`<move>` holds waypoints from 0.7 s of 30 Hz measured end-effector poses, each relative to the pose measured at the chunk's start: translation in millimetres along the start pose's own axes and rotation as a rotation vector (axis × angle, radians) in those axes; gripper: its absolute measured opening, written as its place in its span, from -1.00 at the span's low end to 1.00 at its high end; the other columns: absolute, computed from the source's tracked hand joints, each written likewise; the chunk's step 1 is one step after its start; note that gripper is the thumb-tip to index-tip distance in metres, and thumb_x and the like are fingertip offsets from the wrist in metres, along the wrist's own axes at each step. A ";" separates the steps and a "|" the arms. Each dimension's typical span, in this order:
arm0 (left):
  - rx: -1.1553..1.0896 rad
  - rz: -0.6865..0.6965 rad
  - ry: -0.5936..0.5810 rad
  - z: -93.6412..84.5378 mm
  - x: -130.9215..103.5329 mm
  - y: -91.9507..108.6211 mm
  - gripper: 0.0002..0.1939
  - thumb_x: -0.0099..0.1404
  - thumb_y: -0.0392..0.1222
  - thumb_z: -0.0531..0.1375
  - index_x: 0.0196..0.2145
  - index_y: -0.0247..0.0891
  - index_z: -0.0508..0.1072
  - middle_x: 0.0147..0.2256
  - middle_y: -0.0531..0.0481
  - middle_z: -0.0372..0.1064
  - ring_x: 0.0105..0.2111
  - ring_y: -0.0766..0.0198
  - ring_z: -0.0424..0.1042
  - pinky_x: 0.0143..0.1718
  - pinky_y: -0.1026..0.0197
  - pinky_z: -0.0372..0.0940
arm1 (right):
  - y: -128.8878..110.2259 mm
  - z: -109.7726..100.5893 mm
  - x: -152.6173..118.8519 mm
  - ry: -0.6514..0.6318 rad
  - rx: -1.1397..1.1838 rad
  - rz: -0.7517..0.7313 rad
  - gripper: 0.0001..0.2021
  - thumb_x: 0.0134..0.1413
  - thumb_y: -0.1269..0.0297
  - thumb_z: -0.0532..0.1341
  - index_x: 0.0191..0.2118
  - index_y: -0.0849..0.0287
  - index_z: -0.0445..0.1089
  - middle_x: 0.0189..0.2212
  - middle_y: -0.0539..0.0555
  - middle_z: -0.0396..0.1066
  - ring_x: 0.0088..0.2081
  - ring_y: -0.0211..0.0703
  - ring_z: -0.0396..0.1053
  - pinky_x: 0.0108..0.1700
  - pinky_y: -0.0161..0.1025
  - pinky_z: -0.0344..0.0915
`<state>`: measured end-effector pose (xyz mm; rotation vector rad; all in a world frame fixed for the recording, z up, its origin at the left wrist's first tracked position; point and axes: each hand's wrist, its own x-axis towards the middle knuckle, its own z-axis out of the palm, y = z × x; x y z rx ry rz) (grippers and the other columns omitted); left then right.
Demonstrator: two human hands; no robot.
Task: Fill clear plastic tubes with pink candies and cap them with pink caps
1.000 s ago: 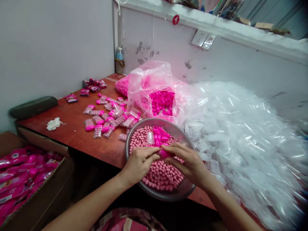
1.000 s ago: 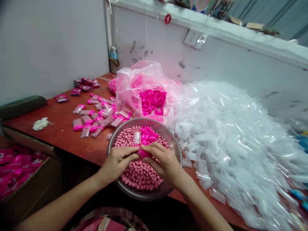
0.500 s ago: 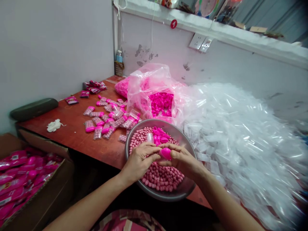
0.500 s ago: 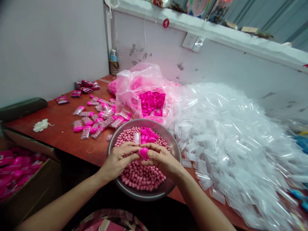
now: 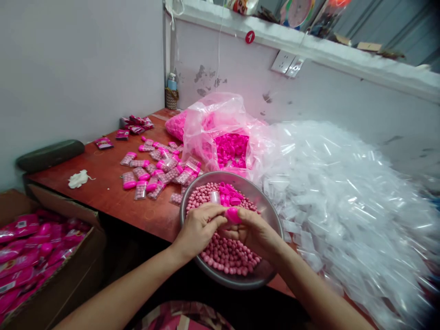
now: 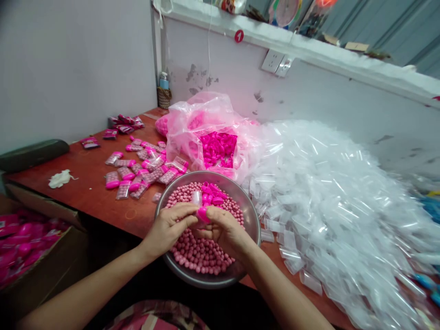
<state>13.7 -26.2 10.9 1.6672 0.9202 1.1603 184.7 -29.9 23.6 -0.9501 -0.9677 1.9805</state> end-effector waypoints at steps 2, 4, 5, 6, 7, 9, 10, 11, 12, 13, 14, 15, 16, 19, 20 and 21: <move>-0.014 -0.042 0.094 -13.8 17.5 -0.3 -0.74 0.21 -0.27 0.15 -0.13 -0.25 0.49 -0.15 -0.07 0.47 -0.13 0.17 0.42 -0.03 0.14 0.27 | -9.9 -3.1 5.7 0.021 -0.137 -0.060 -0.59 -0.01 -0.01 0.19 -0.10 0.14 0.33 -0.20 0.13 0.41 -0.26 -0.14 0.41 -0.16 -0.10 0.35; -0.008 -0.035 0.225 -35.4 41.2 0.1 -0.67 0.23 -0.19 0.14 -0.04 -0.27 0.43 -0.07 -0.09 0.43 -0.06 0.15 0.39 0.01 0.12 0.26 | -20.7 -5.6 14.5 0.101 -0.408 -0.150 -0.55 0.02 -0.04 0.16 -0.02 0.10 0.28 -0.14 0.14 0.38 -0.25 -0.13 0.40 -0.21 -0.13 0.35; 0.021 0.007 0.305 -47.2 52.8 0.4 -0.62 0.22 -0.17 0.15 0.00 -0.26 0.39 -0.01 -0.09 0.38 -0.01 0.14 0.35 0.04 0.12 0.22 | -24.6 -6.2 19.9 0.153 -0.608 -0.199 -0.58 0.04 -0.01 0.14 -0.03 0.10 0.29 -0.16 0.13 0.39 -0.25 -0.13 0.39 -0.22 -0.15 0.34; 0.066 0.051 0.358 -57.9 62.6 0.5 -0.55 0.20 -0.17 0.17 0.06 -0.26 0.33 0.04 -0.10 0.32 0.04 0.14 0.30 0.09 0.11 0.17 | -26.9 -6.2 26.0 0.205 -0.842 -0.237 -0.63 0.07 0.03 0.13 -0.06 0.12 0.32 -0.19 0.12 0.40 -0.25 -0.12 0.38 -0.21 -0.15 0.31; 0.099 0.075 0.385 -66.4 69.3 0.3 -0.49 0.18 -0.18 0.18 0.10 -0.25 0.27 0.07 -0.10 0.28 0.06 0.13 0.27 0.10 0.10 0.15 | -27.2 -5.9 32.5 0.254 -1.085 -0.260 -0.68 0.08 0.08 0.12 -0.12 0.14 0.35 -0.23 0.12 0.41 -0.24 -0.10 0.38 -0.19 -0.16 0.28; 0.166 0.089 0.391 -73.4 71.0 -1.5 -0.45 0.17 -0.18 0.19 0.12 -0.25 0.23 0.09 -0.11 0.25 0.08 0.12 0.25 0.11 0.09 0.13 | -22.1 -4.8 46.0 0.339 -1.505 -0.248 -0.73 0.10 0.11 0.11 -0.21 0.18 0.39 -0.27 0.15 0.41 -0.24 -0.04 0.36 -0.19 -0.16 0.24; 0.193 0.078 0.370 -71.4 65.9 -3.2 -0.49 0.18 -0.18 0.18 0.10 -0.26 0.26 0.07 -0.11 0.28 0.07 0.13 0.27 0.11 0.10 0.14 | -17.6 -4.6 52.3 0.373 -1.647 -0.213 -0.72 0.09 0.10 0.11 -0.22 0.20 0.38 -0.26 0.17 0.39 -0.24 -0.02 0.36 -0.22 -0.16 0.22; 0.217 0.063 0.343 -66.5 57.8 -5.3 -0.55 0.20 -0.18 0.16 0.06 -0.27 0.32 0.04 -0.11 0.32 0.04 0.13 0.30 0.09 0.10 0.16 | -12.9 -4.8 58.1 0.398 -1.735 -0.173 -0.70 0.08 0.08 0.12 -0.22 0.22 0.37 -0.24 0.21 0.38 -0.25 0.00 0.36 -0.25 -0.18 0.21; 0.240 0.042 0.307 -59.4 47.9 -7.6 -0.62 0.22 -0.18 0.13 -0.01 -0.28 0.39 -0.01 -0.10 0.37 0.00 0.14 0.33 0.07 0.11 0.18 | -8.5 -5.5 63.1 0.409 -1.778 -0.142 -0.68 0.06 0.07 0.13 -0.22 0.23 0.35 -0.23 0.23 0.37 -0.26 0.00 0.36 -0.29 -0.19 0.20; 0.255 0.032 0.276 -51.2 37.3 -9.9 -0.68 0.23 -0.20 0.11 -0.06 -0.28 0.43 -0.05 -0.09 0.41 -0.03 0.15 0.36 0.05 0.12 0.21 | -5.3 -6.7 67.1 0.404 -1.791 -0.123 -0.68 0.04 0.06 0.15 -0.23 0.24 0.34 -0.24 0.24 0.37 -0.27 -0.01 0.36 -0.32 -0.22 0.18; 0.263 0.024 0.244 -43.1 27.6 -11.9 -0.70 0.25 -0.21 0.10 -0.08 -0.28 0.45 -0.08 -0.08 0.43 -0.06 0.16 0.39 0.03 0.13 0.23 | -3.5 -8.3 70.0 0.391 -1.789 -0.114 -0.69 0.02 0.07 0.17 -0.25 0.24 0.33 -0.27 0.23 0.37 -0.29 -0.02 0.35 -0.34 -0.24 0.16; 0.273 0.026 0.212 -36.0 19.5 -13.4 -0.71 0.25 -0.23 0.09 -0.09 -0.28 0.45 -0.10 -0.08 0.44 -0.08 0.17 0.40 0.00 0.15 0.25 | -3.4 -10.1 71.9 0.373 -1.786 -0.113 -0.71 0.01 0.08 0.18 -0.28 0.23 0.33 -0.30 0.19 0.38 -0.30 -0.05 0.34 -0.35 -0.26 0.15; 0.286 0.037 0.192 -30.5 13.8 -14.5 -0.72 0.26 -0.26 0.08 -0.09 -0.27 0.45 -0.11 -0.08 0.45 -0.10 0.19 0.41 -0.02 0.16 0.26 | -4.7 -12.0 72.7 0.355 -1.769 -0.111 -0.74 0.00 0.10 0.19 -0.32 0.21 0.32 -0.35 0.15 0.39 -0.33 -0.09 0.34 -0.37 -0.28 0.13; 0.353 0.047 0.149 -24.0 10.4 -15.4 -0.74 0.26 -0.30 0.07 -0.12 -0.25 0.44 -0.15 -0.08 0.46 -0.14 0.20 0.43 -0.08 0.18 0.28 | -13.5 -15.5 69.5 0.330 -1.526 -0.129 -0.80 -0.02 0.15 0.20 -0.42 0.20 0.30 -0.47 0.02 0.37 -0.41 -0.21 0.29 -0.39 -0.31 0.11; 0.383 0.035 0.135 -24.2 12.2 -15.0 -0.75 0.25 -0.30 0.08 -0.13 -0.25 0.44 -0.17 -0.08 0.47 -0.16 0.19 0.43 -0.10 0.17 0.29 | -16.2 -15.5 66.7 0.317 -1.363 -0.146 -0.80 -0.03 0.16 0.21 -0.43 0.20 0.29 -0.49 -0.01 0.34 -0.43 -0.23 0.27 -0.40 -0.32 0.12; 0.409 0.019 0.119 -24.7 14.4 -14.1 -0.77 0.24 -0.29 0.10 -0.14 -0.24 0.44 -0.20 -0.08 0.47 -0.19 0.17 0.44 -0.12 0.16 0.29 | -18.1 -14.6 63.3 0.297 -1.170 -0.166 -0.80 -0.05 0.18 0.22 -0.44 0.21 0.28 -0.52 -0.03 0.32 -0.46 -0.26 0.25 -0.41 -0.33 0.12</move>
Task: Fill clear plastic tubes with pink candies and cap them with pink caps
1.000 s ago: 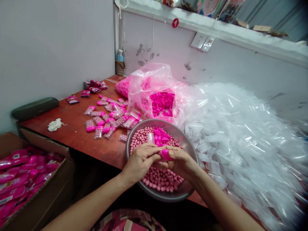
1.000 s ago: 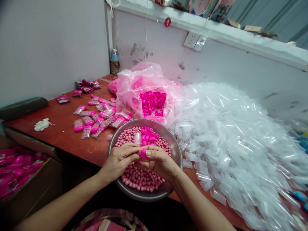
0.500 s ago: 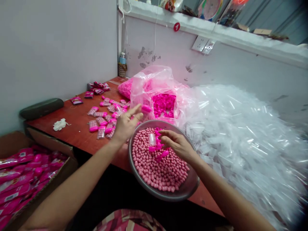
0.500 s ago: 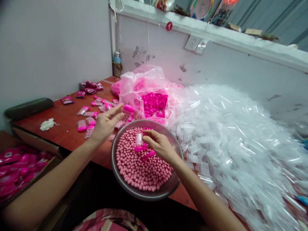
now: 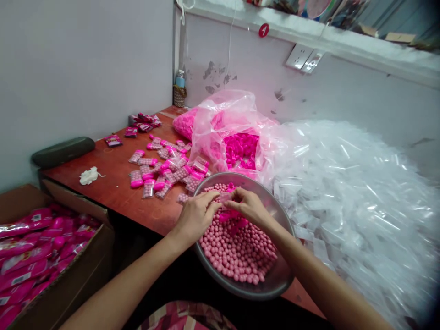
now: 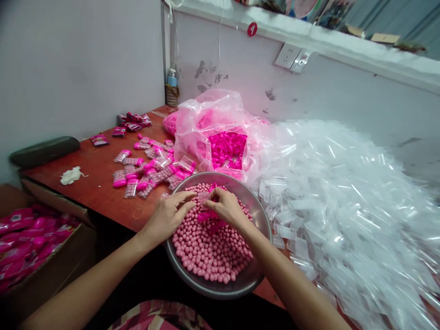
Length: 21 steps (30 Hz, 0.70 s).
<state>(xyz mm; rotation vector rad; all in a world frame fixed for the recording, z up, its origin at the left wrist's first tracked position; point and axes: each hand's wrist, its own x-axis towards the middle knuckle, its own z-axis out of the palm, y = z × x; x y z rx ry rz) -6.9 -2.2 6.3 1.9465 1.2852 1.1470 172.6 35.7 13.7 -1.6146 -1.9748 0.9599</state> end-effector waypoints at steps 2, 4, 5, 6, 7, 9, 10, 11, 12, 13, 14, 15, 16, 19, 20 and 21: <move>0.010 -0.022 -0.041 -0.9 3.8 2.8 -0.78 0.21 -0.26 0.14 -0.15 -0.24 0.42 -0.24 -0.06 0.48 -0.23 0.16 0.45 -0.17 0.16 0.29 | -3.6 -1.6 -7.9 -0.011 0.387 -0.005 -0.80 -0.07 0.20 0.25 -0.44 0.22 0.26 -0.56 -0.07 0.27 -0.50 -0.31 0.22 -0.43 -0.34 0.13; -0.081 -0.054 -0.051 -0.4 4.9 7.6 -0.77 0.20 -0.23 0.16 -0.16 -0.26 0.41 -0.28 -0.04 0.48 -0.29 0.20 0.45 -0.23 0.21 0.30 | -7.0 0.5 -17.4 -0.019 0.687 -0.019 -0.80 -0.07 0.23 0.27 -0.40 0.21 0.26 -0.55 -0.08 0.27 -0.52 -0.34 0.23 -0.44 -0.36 0.16; -0.147 -0.067 -0.046 0.3 4.4 10.5 -0.77 0.20 -0.22 0.17 -0.16 -0.26 0.41 -0.30 -0.02 0.48 -0.32 0.23 0.45 -0.27 0.25 0.30 | -8.1 2.0 -22.1 -0.017 0.786 -0.025 -0.79 -0.08 0.25 0.28 -0.34 0.19 0.26 -0.52 -0.07 0.30 -0.51 -0.33 0.25 -0.43 -0.35 0.19; -0.209 -0.075 -0.042 1.3 3.5 13.4 -0.77 0.20 -0.22 0.16 -0.16 -0.27 0.41 -0.33 0.00 0.48 -0.35 0.25 0.45 -0.30 0.28 0.30 | -8.6 3.2 -26.7 -0.015 0.845 -0.029 -0.76 -0.08 0.26 0.28 -0.27 0.16 0.26 -0.49 -0.06 0.33 -0.49 -0.31 0.28 -0.42 -0.34 0.23; -0.253 -0.078 -0.036 2.4 2.2 16.0 -0.77 0.20 -0.22 0.16 -0.16 -0.27 0.42 -0.35 0.01 0.48 -0.37 0.28 0.44 -0.33 0.31 0.29 | -8.4 3.6 -30.9 -0.017 0.859 -0.031 -0.69 -0.08 0.27 0.29 -0.18 0.12 0.23 -0.46 -0.05 0.35 -0.47 -0.28 0.31 -0.41 -0.31 0.26; -0.283 -0.064 -0.039 4.8 -0.7 20.1 -0.77 0.19 -0.25 0.16 -0.18 -0.28 0.45 -0.38 0.01 0.48 -0.40 0.29 0.44 -0.34 0.33 0.28 | -6.0 0.7 -38.4 -0.013 0.743 -0.060 -0.56 -0.07 0.26 0.29 -0.05 0.06 0.17 -0.42 -0.03 0.38 -0.44 -0.22 0.35 -0.40 -0.25 0.31; -0.279 -0.053 -0.054 6.1 -2.2 21.5 -0.78 0.18 -0.27 0.16 -0.19 -0.29 0.47 -0.39 0.00 0.48 -0.41 0.29 0.43 -0.35 0.33 0.28 | -4.1 -2.7 -41.8 0.000 0.613 -0.102 -0.55 -0.07 0.25 0.29 -0.03 0.06 0.19 -0.40 -0.01 0.39 -0.42 -0.19 0.36 -0.37 -0.23 0.32; -0.269 -0.042 -0.075 7.3 -3.6 22.6 -0.78 0.17 -0.28 0.16 -0.21 -0.30 0.49 -0.40 0.00 0.48 -0.42 0.30 0.43 -0.36 0.34 0.27 | -2.1 -7.3 -45.0 0.024 0.452 -0.164 -0.58 -0.07 0.24 0.29 -0.05 0.06 0.23 -0.37 0.02 0.40 -0.39 -0.16 0.37 -0.34 -0.21 0.32; -0.254 -0.027 -0.105 8.5 -4.9 23.4 -0.80 0.15 -0.30 0.16 -0.24 -0.30 0.50 -0.42 0.00 0.48 -0.44 0.30 0.42 -0.38 0.34 0.26 | -0.4 -13.0 -48.2 0.047 0.278 -0.238 -0.63 -0.07 0.23 0.29 -0.09 0.08 0.28 -0.33 0.05 0.41 -0.34 -0.13 0.37 -0.29 -0.19 0.31; -0.231 -0.007 -0.144 9.7 -6.0 24.2 -0.82 0.14 -0.31 0.17 -0.28 -0.31 0.52 -0.45 0.01 0.48 -0.46 0.30 0.41 -0.40 0.34 0.25 | 1.0 -19.5 -51.5 0.062 0.111 -0.315 -0.68 -0.07 0.22 0.29 -0.13 0.09 0.33 -0.28 0.09 0.41 -0.28 -0.09 0.37 -0.24 -0.18 0.30; -0.203 0.017 -0.188 10.7 -6.9 24.9 -0.84 0.14 -0.31 0.16 -0.32 -0.30 0.53 -0.48 0.02 0.47 -0.48 0.31 0.40 -0.41 0.34 0.24 | 1.9 -26.4 -54.9 0.061 -0.040 -0.389 -0.73 -0.05 0.21 0.27 -0.16 0.09 0.36 -0.24 0.11 0.40 -0.22 -0.06 0.36 -0.20 -0.16 0.29; -0.179 0.042 -0.231 11.6 -7.6 25.5 -0.85 0.15 -0.30 0.16 -0.36 -0.30 0.53 -0.50 0.03 0.46 -0.50 0.32 0.39 -0.41 0.34 0.24 | 2.5 -33.2 -58.3 0.039 -0.171 -0.452 -0.77 -0.01 0.22 0.25 -0.18 0.09 0.38 -0.23 0.12 0.40 -0.19 -0.04 0.35 -0.16 -0.15 0.27; -0.167 0.064 -0.270 12.3 -8.0 26.1 -0.86 0.16 -0.29 0.16 -0.37 -0.29 0.54 -0.50 0.03 0.46 -0.50 0.32 0.39 -0.41 0.33 0.23 | 3.0 -39.5 -61.6 -0.005 -0.287 -0.496 -0.80 0.02 0.23 0.21 -0.18 0.09 0.39 -0.23 0.12 0.41 -0.18 -0.04 0.34 -0.13 -0.14 0.25; -0.243 0.044 -0.315 13.7 -7.6 25.9 -0.84 0.15 -0.21 0.20 -0.31 -0.26 0.54 -0.42 0.01 0.51 -0.43 0.29 0.44 -0.35 0.32 0.27 | 5.6 -49.5 -68.9 -0.175 -0.593 -0.481 -0.83 0.05 0.40 0.14 -0.23 0.11 0.42 -0.29 0.12 0.41 -0.23 -0.07 0.36 -0.19 -0.19 0.25; -0.288 0.004 -0.296 14.0 -7.0 24.7 -0.82 0.14 -0.19 0.22 -0.28 -0.26 0.54 -0.38 0.00 0.52 -0.39 0.27 0.46 -0.32 0.31 0.29 | 7.4 -48.2 -69.8 -0.223 -0.679 -0.425 -0.81 0.03 0.48 0.12 -0.27 0.14 0.43 -0.33 0.13 0.41 -0.28 -0.10 0.37 -0.26 -0.23 0.25; -0.332 -0.044 -0.259 14.3 -6.3 22.9 -0.79 0.12 -0.17 0.24 -0.27 -0.26 0.54 -0.34 -0.01 0.52 -0.35 0.24 0.47 -0.29 0.30 0.31 | 9.7 -44.2 -69.8 -0.262 -0.740 -0.361 -0.79 0.00 0.54 0.09 -0.32 0.18 0.44 -0.37 0.14 0.41 -0.34 -0.12 0.38 -0.33 -0.27 0.23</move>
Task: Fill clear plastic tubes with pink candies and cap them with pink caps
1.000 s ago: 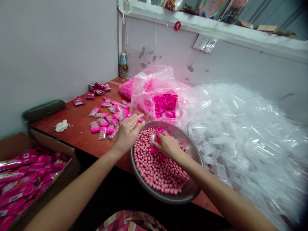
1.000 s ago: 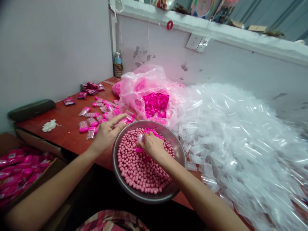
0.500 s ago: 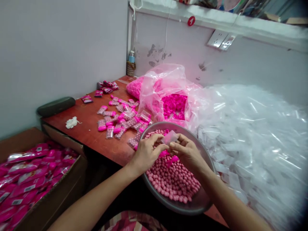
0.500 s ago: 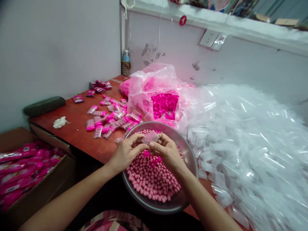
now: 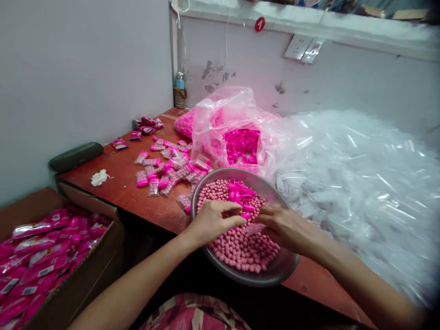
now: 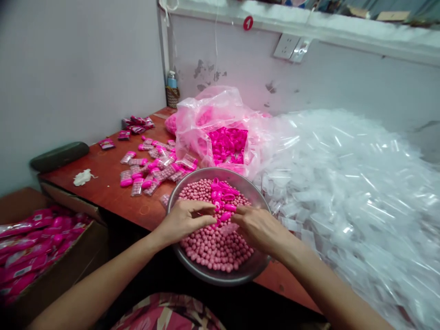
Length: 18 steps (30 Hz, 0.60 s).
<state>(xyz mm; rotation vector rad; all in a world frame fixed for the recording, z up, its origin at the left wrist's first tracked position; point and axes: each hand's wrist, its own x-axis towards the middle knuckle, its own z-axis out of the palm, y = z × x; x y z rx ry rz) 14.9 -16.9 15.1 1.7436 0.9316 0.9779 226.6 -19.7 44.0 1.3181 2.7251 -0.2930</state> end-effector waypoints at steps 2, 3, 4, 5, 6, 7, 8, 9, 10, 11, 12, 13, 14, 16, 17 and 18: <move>-0.093 -0.066 0.119 -1.1 1.5 -5.0 -0.78 0.13 -0.16 0.23 -0.26 -0.28 0.53 -0.30 -0.04 0.52 -0.29 0.20 0.47 -0.22 0.25 0.33 | -4.6 14.3 7.1 -0.099 0.041 0.061 -0.78 -0.05 0.60 0.06 -0.44 0.24 0.43 -0.46 0.14 0.39 -0.45 -0.19 0.34 -0.42 -0.32 0.16; -0.136 -0.090 0.178 -1.7 2.0 -7.8 -0.77 0.14 -0.15 0.21 -0.25 -0.29 0.53 -0.28 -0.06 0.52 -0.27 0.19 0.48 -0.20 0.22 0.34 | -8.0 23.1 12.7 -0.128 0.128 0.068 -0.78 -0.07 0.61 0.06 -0.49 0.25 0.41 -0.50 0.13 0.37 -0.48 -0.21 0.31 -0.43 -0.33 0.13; -0.176 -0.105 0.228 -2.1 2.2 -10.5 -0.75 0.16 -0.15 0.20 -0.24 -0.31 0.52 -0.27 -0.07 0.51 -0.26 0.18 0.48 -0.19 0.20 0.35 | -11.6 31.7 18.8 -0.146 0.248 0.058 -0.79 -0.09 0.61 0.06 -0.52 0.25 0.39 -0.52 0.11 0.36 -0.48 -0.23 0.29 -0.43 -0.34 0.11; -0.214 -0.113 0.266 -2.5 2.2 -12.9 -0.74 0.16 -0.14 0.19 -0.22 -0.32 0.51 -0.25 -0.09 0.51 -0.25 0.17 0.48 -0.18 0.18 0.36 | -15.0 39.5 24.8 -0.151 0.371 0.061 -0.80 -0.14 0.62 0.07 -0.54 0.25 0.36 -0.54 0.08 0.35 -0.48 -0.25 0.27 -0.43 -0.35 0.10; -0.247 -0.118 0.296 -2.8 1.9 -14.8 -0.73 0.17 -0.14 0.18 -0.20 -0.33 0.50 -0.23 -0.10 0.50 -0.24 0.16 0.48 -0.17 0.16 0.37 | -17.8 45.7 30.0 -0.158 0.453 0.060 -0.82 -0.17 0.62 0.08 -0.56 0.24 0.33 -0.57 0.03 0.33 -0.50 -0.27 0.24 -0.44 -0.36 0.09; -0.275 -0.119 0.316 -3.0 1.4 -16.1 -0.72 0.18 -0.14 0.18 -0.19 -0.33 0.49 -0.21 -0.10 0.49 -0.23 0.16 0.47 -0.15 0.15 0.37 | -19.8 49.9 34.0 -0.164 0.517 0.064 -0.84 -0.19 0.61 0.09 -0.57 0.24 0.31 -0.59 -0.01 0.30 -0.51 -0.29 0.22 -0.46 -0.37 0.08; -0.299 -0.117 0.334 -3.3 0.8 -16.9 -0.71 0.18 -0.15 0.17 -0.18 -0.34 0.48 -0.20 -0.11 0.48 -0.21 0.16 0.47 -0.13 0.13 0.37 | -20.8 52.0 36.4 -0.168 0.545 0.070 -0.87 -0.19 0.59 0.11 -0.56 0.23 0.29 -0.60 -0.04 0.29 -0.52 -0.30 0.21 -0.47 -0.39 0.08; -0.318 -0.112 0.352 -3.5 0.2 -17.2 -0.71 0.19 -0.15 0.17 -0.16 -0.34 0.47 -0.18 -0.12 0.47 -0.20 0.16 0.46 -0.11 0.12 0.36 | -20.8 52.1 37.2 -0.178 0.587 0.074 -0.90 -0.16 0.55 0.12 -0.52 0.23 0.29 -0.60 -0.06 0.28 -0.53 -0.31 0.21 -0.48 -0.40 0.10; -0.332 -0.108 0.371 -3.8 -0.3 -17.2 -0.70 0.20 -0.16 0.16 -0.14 -0.35 0.46 -0.17 -0.12 0.47 -0.17 0.16 0.45 -0.08 0.11 0.34 | -20.2 50.5 36.6 -0.186 0.682 0.088 -0.94 -0.12 0.50 0.13 -0.48 0.22 0.29 -0.57 -0.07 0.29 -0.52 -0.31 0.23 -0.47 -0.40 0.13; -0.337 -0.103 0.386 -4.0 -0.6 -16.9 -0.69 0.21 -0.16 0.15 -0.12 -0.34 0.44 -0.15 -0.13 0.46 -0.15 0.17 0.44 -0.06 0.11 0.33 | -19.3 47.9 34.9 -0.192 0.831 0.109 -0.98 -0.09 0.44 0.16 -0.43 0.22 0.29 -0.55 -0.07 0.30 -0.50 -0.31 0.25 -0.45 -0.39 0.17; -0.332 -0.099 0.391 -4.1 -0.7 -16.4 -0.69 0.22 -0.15 0.14 -0.10 -0.34 0.43 -0.13 -0.13 0.45 -0.13 0.17 0.43 -0.04 0.11 0.31 | -18.7 44.7 32.5 -0.192 1.020 0.139 -0.94 -0.08 0.39 0.19 -0.40 0.22 0.29 -0.52 -0.07 0.31 -0.47 -0.30 0.28 -0.40 -0.37 0.22; -0.317 -0.100 0.377 -4.1 -0.6 -15.8 -0.68 0.23 -0.14 0.13 -0.10 -0.33 0.43 -0.12 -0.13 0.44 -0.12 0.17 0.42 -0.04 0.12 0.31 | -18.7 41.3 30.0 -0.181 1.228 0.172 -0.89 -0.09 0.34 0.22 -0.39 0.22 0.29 -0.49 -0.06 0.33 -0.44 -0.29 0.30 -0.35 -0.34 0.25; -0.296 -0.109 0.345 -3.9 -0.3 -15.1 -0.68 0.22 -0.13 0.14 -0.10 -0.33 0.43 -0.12 -0.13 0.44 -0.12 0.17 0.42 -0.04 0.12 0.31 | -19.5 38.1 27.7 -0.155 1.427 0.205 -0.84 -0.12 0.30 0.27 -0.40 0.22 0.28 -0.47 -0.05 0.34 -0.41 -0.28 0.32 -0.31 -0.31 0.28; -0.261 -0.133 0.234 -3.5 0.6 -13.2 -0.67 0.17 -0.13 0.19 -0.13 -0.33 0.44 -0.15 -0.13 0.46 -0.15 0.15 0.44 -0.08 0.13 0.33 | -23.8 33.2 24.6 -0.059 1.675 0.255 -0.77 -0.19 0.27 0.33 -0.42 0.21 0.28 -0.45 -0.04 0.35 -0.38 -0.26 0.35 -0.25 -0.26 0.30; -0.247 -0.137 0.165 -3.3 1.0 -12.1 -0.68 0.14 -0.15 0.22 -0.14 -0.33 0.46 -0.18 -0.12 0.47 -0.17 0.14 0.44 -0.10 0.14 0.33 | -26.9 31.6 23.9 -0.004 1.729 0.271 -0.75 -0.21 0.27 0.35 -0.41 0.21 0.28 -0.43 -0.03 0.36 -0.36 -0.26 0.36 -0.23 -0.25 0.30; -0.239 -0.131 0.098 -3.2 1.5 -10.8 -0.69 0.12 -0.19 0.23 -0.16 -0.32 0.47 -0.21 -0.11 0.49 -0.19 0.15 0.45 -0.11 0.15 0.33 | -30.1 30.6 23.8 0.048 1.760 0.283 -0.73 -0.22 0.28 0.36 -0.40 0.20 0.28 -0.42 -0.04 0.37 -0.36 -0.27 0.36 -0.22 -0.24 0.31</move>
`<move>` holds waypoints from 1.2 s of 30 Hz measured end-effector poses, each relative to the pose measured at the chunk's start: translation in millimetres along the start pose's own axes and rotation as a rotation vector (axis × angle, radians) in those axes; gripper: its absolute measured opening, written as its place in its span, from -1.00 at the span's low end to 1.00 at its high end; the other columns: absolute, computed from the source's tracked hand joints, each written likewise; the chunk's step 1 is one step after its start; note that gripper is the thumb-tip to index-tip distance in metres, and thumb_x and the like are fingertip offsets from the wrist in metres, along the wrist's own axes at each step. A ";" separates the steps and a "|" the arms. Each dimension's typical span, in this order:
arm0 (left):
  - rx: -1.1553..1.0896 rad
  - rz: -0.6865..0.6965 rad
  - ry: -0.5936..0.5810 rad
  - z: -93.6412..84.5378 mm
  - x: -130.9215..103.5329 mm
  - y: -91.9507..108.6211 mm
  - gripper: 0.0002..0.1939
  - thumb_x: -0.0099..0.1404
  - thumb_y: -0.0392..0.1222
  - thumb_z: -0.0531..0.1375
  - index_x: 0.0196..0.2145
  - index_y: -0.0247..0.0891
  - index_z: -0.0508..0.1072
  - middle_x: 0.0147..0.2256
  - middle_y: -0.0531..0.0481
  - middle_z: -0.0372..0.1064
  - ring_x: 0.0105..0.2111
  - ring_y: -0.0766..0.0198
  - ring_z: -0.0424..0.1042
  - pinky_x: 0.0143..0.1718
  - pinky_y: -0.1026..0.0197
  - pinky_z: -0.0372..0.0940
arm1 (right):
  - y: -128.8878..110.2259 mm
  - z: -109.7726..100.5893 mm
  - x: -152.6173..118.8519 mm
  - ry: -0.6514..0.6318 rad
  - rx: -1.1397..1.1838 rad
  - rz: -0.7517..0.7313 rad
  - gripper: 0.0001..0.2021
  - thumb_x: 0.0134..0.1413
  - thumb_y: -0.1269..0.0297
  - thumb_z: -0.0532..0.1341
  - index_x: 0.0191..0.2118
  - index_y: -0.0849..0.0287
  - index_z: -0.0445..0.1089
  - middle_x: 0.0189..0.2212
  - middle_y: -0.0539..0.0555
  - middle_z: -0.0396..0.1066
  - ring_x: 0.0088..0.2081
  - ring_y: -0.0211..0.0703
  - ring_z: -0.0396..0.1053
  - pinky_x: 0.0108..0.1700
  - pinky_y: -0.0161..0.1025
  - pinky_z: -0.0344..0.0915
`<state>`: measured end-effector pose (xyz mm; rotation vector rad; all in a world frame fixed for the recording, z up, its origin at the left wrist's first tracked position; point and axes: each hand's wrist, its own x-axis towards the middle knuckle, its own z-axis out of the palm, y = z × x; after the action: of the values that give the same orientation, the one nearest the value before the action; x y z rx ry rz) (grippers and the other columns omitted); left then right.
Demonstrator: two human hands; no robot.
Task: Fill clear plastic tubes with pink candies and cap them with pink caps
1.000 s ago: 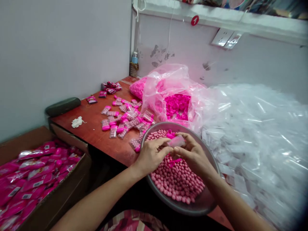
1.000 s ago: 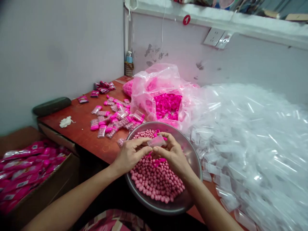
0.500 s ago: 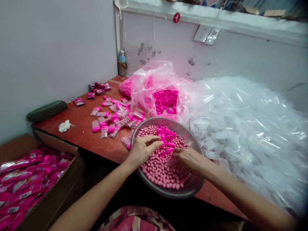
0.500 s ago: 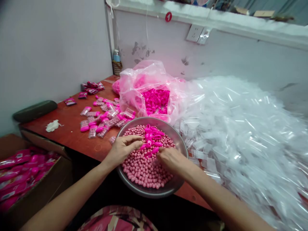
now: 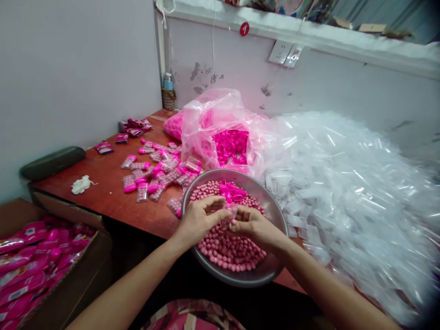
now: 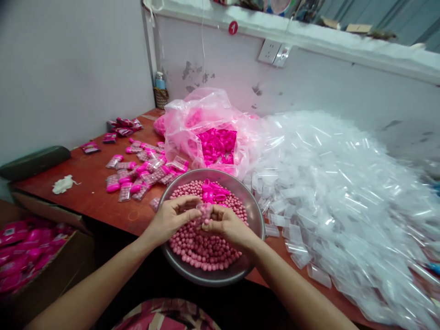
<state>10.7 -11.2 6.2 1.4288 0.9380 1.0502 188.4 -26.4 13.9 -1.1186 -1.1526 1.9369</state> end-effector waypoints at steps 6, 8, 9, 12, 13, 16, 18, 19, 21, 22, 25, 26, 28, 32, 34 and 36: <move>-0.084 0.020 -0.120 0.1 2.0 5.6 -0.80 0.17 -0.24 0.17 -0.25 -0.31 0.51 -0.28 -0.06 0.50 -0.25 0.20 0.46 -0.17 0.20 0.33 | 0.5 4.1 -0.8 0.079 -0.161 -0.151 -0.76 -0.18 0.31 0.34 -0.36 0.16 0.29 -0.41 -0.06 0.35 -0.36 -0.27 0.35 -0.29 -0.27 0.32; -0.124 -0.022 -0.119 -0.2 3.0 4.9 -0.80 0.16 -0.23 0.18 -0.26 -0.34 0.50 -0.28 -0.08 0.49 -0.27 0.21 0.46 -0.20 0.21 0.34 | -1.8 -2.3 -3.1 0.105 -0.296 -0.258 -0.75 -0.14 0.32 0.32 -0.29 0.15 0.30 -0.39 -0.04 0.35 -0.33 -0.24 0.35 -0.29 -0.28 0.31; -0.134 -0.043 -0.122 -0.3 3.4 4.3 -0.80 0.15 -0.22 0.19 -0.26 -0.36 0.49 -0.29 -0.08 0.48 -0.28 0.21 0.45 -0.22 0.21 0.34 | -3.7 -6.2 -5.0 0.117 -0.352 -0.298 -0.74 -0.11 0.31 0.31 -0.24 0.14 0.29 -0.38 -0.02 0.36 -0.32 -0.23 0.35 -0.28 -0.28 0.31; -0.182 -0.110 -0.111 -0.2 4.0 2.4 -0.74 0.13 -0.19 0.21 -0.23 -0.37 0.47 -0.28 -0.09 0.46 -0.30 0.22 0.44 -0.25 0.21 0.35 | -12.4 -18.4 -12.4 0.130 -0.537 -0.323 -0.77 -0.01 0.25 0.23 -0.20 0.15 0.29 -0.37 0.01 0.37 -0.34 -0.22 0.35 -0.28 -0.26 0.30; -0.213 -0.132 -0.101 -0.1 3.8 2.1 -0.72 0.13 -0.17 0.21 -0.21 -0.36 0.46 -0.26 -0.10 0.45 -0.29 0.21 0.44 -0.24 0.19 0.35 | -15.7 -22.4 -14.7 0.138 -0.640 -0.319 -0.81 0.02 0.25 0.21 -0.22 0.16 0.32 -0.38 0.02 0.37 -0.34 -0.21 0.34 -0.29 -0.27 0.29; -0.289 -0.166 -0.104 0.4 2.7 2.5 -0.69 0.13 -0.17 0.22 -0.18 -0.36 0.45 -0.22 -0.11 0.44 -0.26 0.20 0.43 -0.18 0.13 0.35 | -25.7 -33.4 -18.1 0.195 -1.012 -0.305 -0.89 0.06 0.29 0.15 -0.34 0.19 0.38 -0.43 0.03 0.40 -0.38 -0.21 0.33 -0.31 -0.29 0.22; -0.305 -0.162 -0.126 0.8 2.0 3.5 -0.71 0.11 -0.18 0.24 -0.20 -0.36 0.45 -0.23 -0.10 0.43 -0.25 0.19 0.43 -0.17 0.12 0.35 | -30.2 -38.0 -17.5 0.225 -1.193 -0.291 -0.86 0.08 0.34 0.11 -0.38 0.20 0.40 -0.46 0.03 0.41 -0.41 -0.22 0.33 -0.34 -0.31 0.18; -0.316 -0.159 -0.134 1.0 2.0 4.0 -0.71 0.10 -0.19 0.25 -0.21 -0.37 0.45 -0.24 -0.10 0.43 -0.25 0.19 0.43 -0.17 0.12 0.35 | -31.0 -38.6 -16.6 0.209 -1.259 -0.279 -0.84 0.08 0.35 0.09 -0.39 0.20 0.41 -0.48 0.03 0.41 -0.43 -0.23 0.33 -0.35 -0.32 0.17; -0.357 -0.172 -0.131 1.3 2.6 4.5 -0.71 0.08 -0.20 0.26 -0.22 -0.37 0.44 -0.25 -0.09 0.43 -0.26 0.20 0.44 -0.18 0.12 0.36 | -27.5 -35.5 -14.4 0.094 -1.379 -0.214 -0.84 0.06 0.37 0.10 -0.41 0.20 0.42 -0.50 0.03 0.42 -0.46 -0.24 0.33 -0.38 -0.35 0.14; -0.379 -0.181 -0.122 1.5 3.3 4.5 -0.70 0.08 -0.20 0.26 -0.21 -0.36 0.44 -0.26 -0.08 0.43 -0.26 0.21 0.44 -0.18 0.13 0.36 | -22.7 -32.0 -13.1 0.015 -1.447 -0.159 -0.87 0.02 0.37 0.13 -0.43 0.19 0.43 -0.51 0.04 0.43 -0.47 -0.24 0.32 -0.40 -0.35 0.12; -0.414 -0.198 -0.091 2.5 5.7 3.1 -0.70 0.03 -0.25 0.29 -0.24 -0.36 0.42 -0.29 -0.05 0.43 -0.26 0.23 0.44 -0.18 0.16 0.34 | 0.7 -18.2 -8.2 -0.159 -1.657 -0.031 -0.92 -0.08 0.40 0.19 -0.42 0.24 0.43 -0.49 0.11 0.44 -0.48 -0.20 0.32 -0.46 -0.35 0.08; -0.412 -0.201 -0.087 2.8 6.4 2.3 -0.70 0.01 -0.27 0.30 -0.26 -0.35 0.42 -0.31 -0.04 0.43 -0.27 0.23 0.44 -0.18 0.17 0.33 | 8.8 -14.6 -6.4 -0.170 -1.709 -0.026 -0.90 -0.07 0.43 0.16 -0.40 0.26 0.43 -0.47 0.14 0.45 -0.48 -0.20 0.32 -0.47 -0.35 0.07; -0.399 -0.196 -0.106 3.3 6.8 0.6 -0.71 -0.01 -0.31 0.30 -0.27 -0.33 0.41 -0.32 -0.02 0.44 -0.26 0.24 0.44 -0.18 0.19 0.32 | 18.6 -11.6 -3.8 -0.185 -1.736 -0.034 -0.83 -0.03 0.51 0.09 -0.40 0.30 0.43 -0.46 0.16 0.45 -0.48 -0.21 0.32 -0.47 -0.35 0.06; -0.185 -0.087 -0.169 2.1 4.6 -2.3 -0.79 0.08 -0.32 0.23 -0.26 -0.30 0.46 -0.28 -0.03 0.46 -0.23 0.22 0.43 -0.16 0.20 0.28 | 1.1 -20.3 -8.7 -0.121 -1.506 -0.061 -0.84 -0.01 0.49 0.11 -0.47 0.27 0.44 -0.55 0.06 0.42 -0.50 -0.27 0.29 -0.45 -0.38 0.11; -0.018 -0.047 -0.167 1.3 3.3 -3.6 -0.81 0.11 -0.30 0.21 -0.27 -0.30 0.48 -0.30 -0.03 0.47 -0.26 0.21 0.42 -0.17 0.21 0.27 | -18.4 -24.1 -15.3 0.058 -1.305 -0.148 -0.86 0.03 0.38 0.14 -0.39 0.25 0.45 -0.53 0.03 0.41 -0.48 -0.26 0.31 -0.42 -0.37 0.16; 0.065 -0.044 -0.172 0.9 2.8 -4.5 -0.81 0.11 -0.28 0.21 -0.26 -0.30 0.49 -0.31 -0.03 0.47 -0.28 0.19 0.42 -0.21 0.21 0.27 | -35.2 -22.3 -21.0 0.223 -1.091 -0.260 -0.79 0.06 0.24 0.16 -0.28 0.24 0.45 -0.48 0.03 0.43 -0.46 -0.25 0.33 -0.39 -0.36 0.22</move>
<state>12.4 -8.3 2.0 1.5196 0.8814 0.8558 220.6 -20.0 47.1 -1.5241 -2.1632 0.8735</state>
